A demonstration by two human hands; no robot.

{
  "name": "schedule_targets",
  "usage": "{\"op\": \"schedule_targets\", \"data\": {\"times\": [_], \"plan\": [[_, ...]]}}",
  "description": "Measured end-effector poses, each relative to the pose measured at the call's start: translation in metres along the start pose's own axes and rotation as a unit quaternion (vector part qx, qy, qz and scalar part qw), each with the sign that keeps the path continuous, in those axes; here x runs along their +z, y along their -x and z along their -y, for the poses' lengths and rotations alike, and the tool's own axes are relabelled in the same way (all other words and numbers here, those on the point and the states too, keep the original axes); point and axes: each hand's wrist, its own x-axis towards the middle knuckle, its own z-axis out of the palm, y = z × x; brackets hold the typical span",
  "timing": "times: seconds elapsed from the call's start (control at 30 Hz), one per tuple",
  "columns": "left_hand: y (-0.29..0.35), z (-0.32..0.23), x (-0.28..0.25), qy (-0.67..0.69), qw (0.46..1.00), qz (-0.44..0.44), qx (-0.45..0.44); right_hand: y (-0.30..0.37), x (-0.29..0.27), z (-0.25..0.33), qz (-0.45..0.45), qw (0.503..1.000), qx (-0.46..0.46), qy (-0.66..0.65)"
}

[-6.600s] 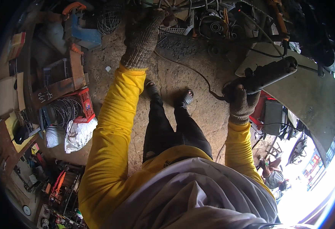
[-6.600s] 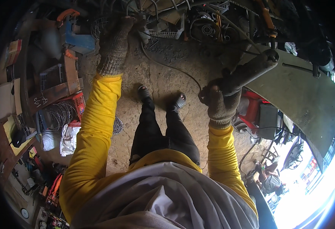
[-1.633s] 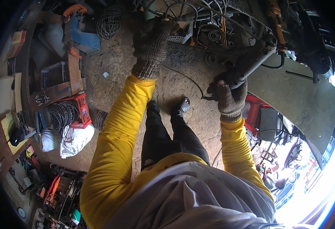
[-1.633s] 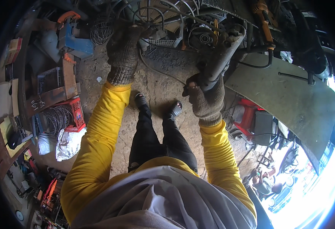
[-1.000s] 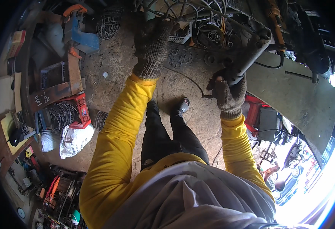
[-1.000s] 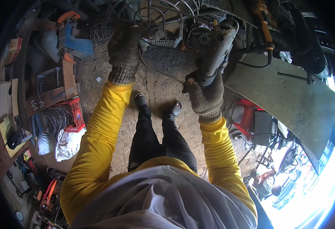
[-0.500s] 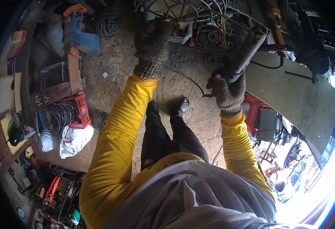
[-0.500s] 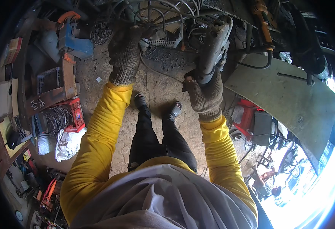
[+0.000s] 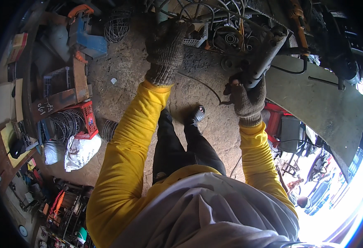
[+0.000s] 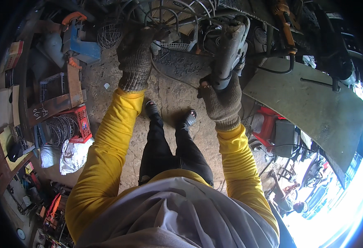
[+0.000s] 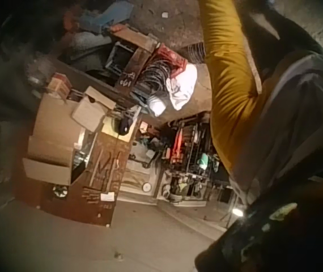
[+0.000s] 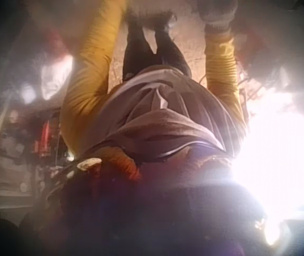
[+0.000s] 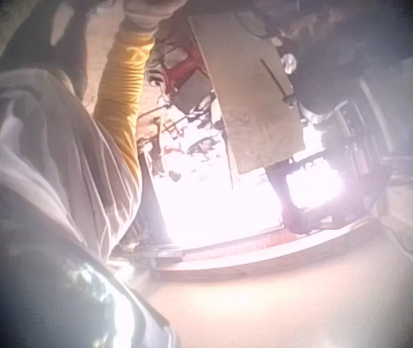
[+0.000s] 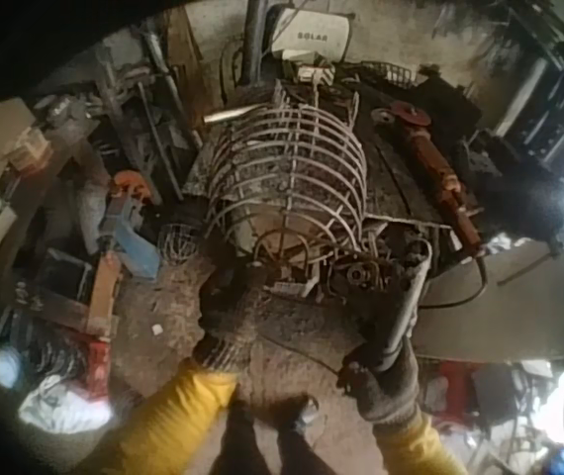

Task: The person positions a metal pipe and a wire cage, then uses a welding tool to join parts of the wire cage. They then use a handheld grinder on the metal cage while holding it by hand.

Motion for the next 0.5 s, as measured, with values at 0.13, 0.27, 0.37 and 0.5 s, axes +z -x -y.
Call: {"op": "schedule_targets", "data": {"times": [0.13,0.27,0.37,0.5], "plan": [[-0.001,-0.002,0.000,0.020,1.000,-0.003,-0.011,0.000,-0.002,-0.003,-0.002,1.000,-0.007,0.008],[-0.003,0.003,-0.002,0.009,1.000,0.001,-0.005,-0.001,-0.003,-0.001,-0.001,0.999,-0.012,0.040],[-0.001,0.006,-0.001,0.042,0.998,0.007,0.036,-0.002,-0.003,-0.003,-0.005,0.998,-0.030,0.062],[-0.002,0.004,-0.001,0.023,0.998,0.009,0.051,-0.001,-0.010,-0.013,-0.018,0.992,-0.050,0.112]]}}
